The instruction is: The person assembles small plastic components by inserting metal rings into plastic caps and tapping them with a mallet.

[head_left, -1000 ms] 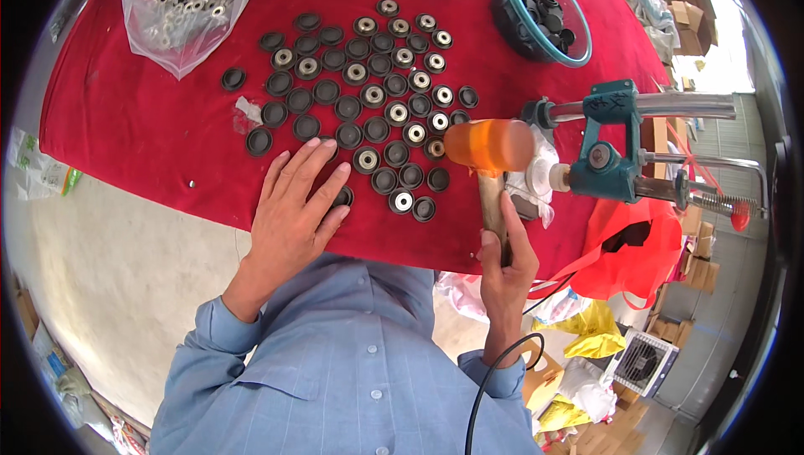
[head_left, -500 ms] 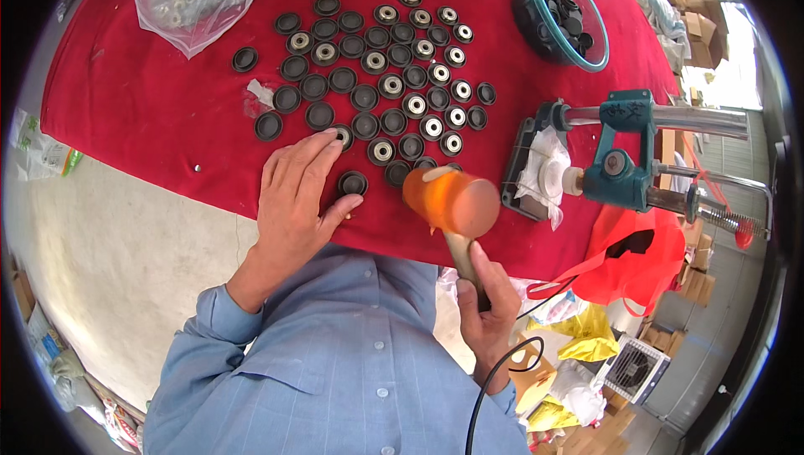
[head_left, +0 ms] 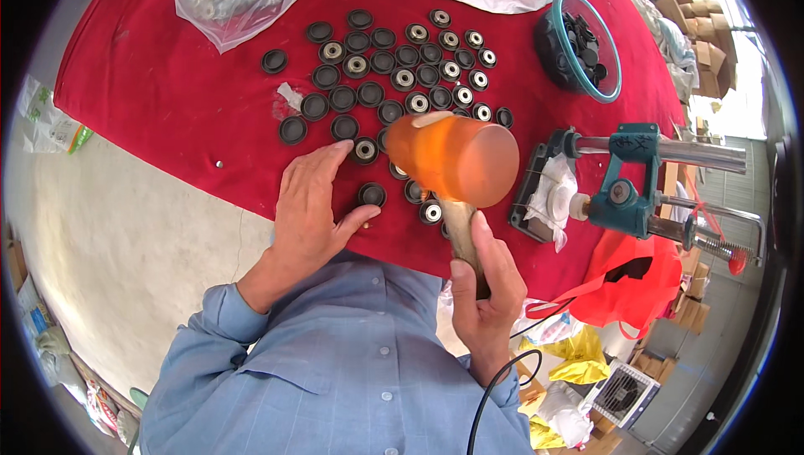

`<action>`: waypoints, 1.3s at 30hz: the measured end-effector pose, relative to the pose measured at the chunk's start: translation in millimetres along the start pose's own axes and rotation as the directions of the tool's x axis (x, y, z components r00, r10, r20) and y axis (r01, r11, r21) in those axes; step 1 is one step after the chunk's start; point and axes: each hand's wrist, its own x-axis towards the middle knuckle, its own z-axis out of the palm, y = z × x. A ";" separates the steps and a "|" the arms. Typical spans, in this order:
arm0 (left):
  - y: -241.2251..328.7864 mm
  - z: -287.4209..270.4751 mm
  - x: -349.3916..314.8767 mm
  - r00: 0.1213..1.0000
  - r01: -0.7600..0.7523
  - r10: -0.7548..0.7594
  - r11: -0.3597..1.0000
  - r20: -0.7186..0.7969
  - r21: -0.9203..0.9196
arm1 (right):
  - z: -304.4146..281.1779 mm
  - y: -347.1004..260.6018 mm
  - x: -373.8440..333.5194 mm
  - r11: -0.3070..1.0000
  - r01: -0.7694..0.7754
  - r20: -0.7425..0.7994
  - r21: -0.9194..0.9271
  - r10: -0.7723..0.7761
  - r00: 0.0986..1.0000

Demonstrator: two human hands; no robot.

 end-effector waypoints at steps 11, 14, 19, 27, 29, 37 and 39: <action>-0.4 -6.5 -1.9 0.996 0.036 -0.038 0.999 -0.085 -0.019 | 19.6 19.2 20.8 0.993 -0.056 0.025 0.108 0.053 0.998; -7.4 -20.0 -2.2 0.993 0.068 -0.066 0.998 -0.098 0.015 | 8.9 17.3 30.6 0.964 -0.201 -0.029 0.174 0.209 0.978; -21.9 -28.7 4.6 0.983 0.127 -0.112 0.987 -0.145 0.100 | -1.6 29.7 59.5 0.996 -0.047 -0.173 0.070 0.059 0.983; -15.1 -19.6 5.6 0.978 0.165 -0.138 0.970 -0.155 0.177 | 33.8 22.5 91.4 0.973 -0.068 0.032 -0.223 0.077 0.996; -16.3 -19.5 5.7 0.979 0.158 -0.131 0.972 -0.158 0.172 | 28.9 35.9 96.4 0.983 0.004 0.021 -0.183 0.000 1.000; -16.2 -19.2 6.5 0.984 0.130 -0.106 0.976 -0.144 0.173 | -5.6 29.3 65.8 0.924 -0.157 -0.175 0.349 0.229 0.958; -16.4 -19.3 5.4 0.984 0.127 -0.103 0.979 -0.146 0.162 | -11.7 27.6 53.7 0.921 -0.162 -0.177 0.353 0.236 0.956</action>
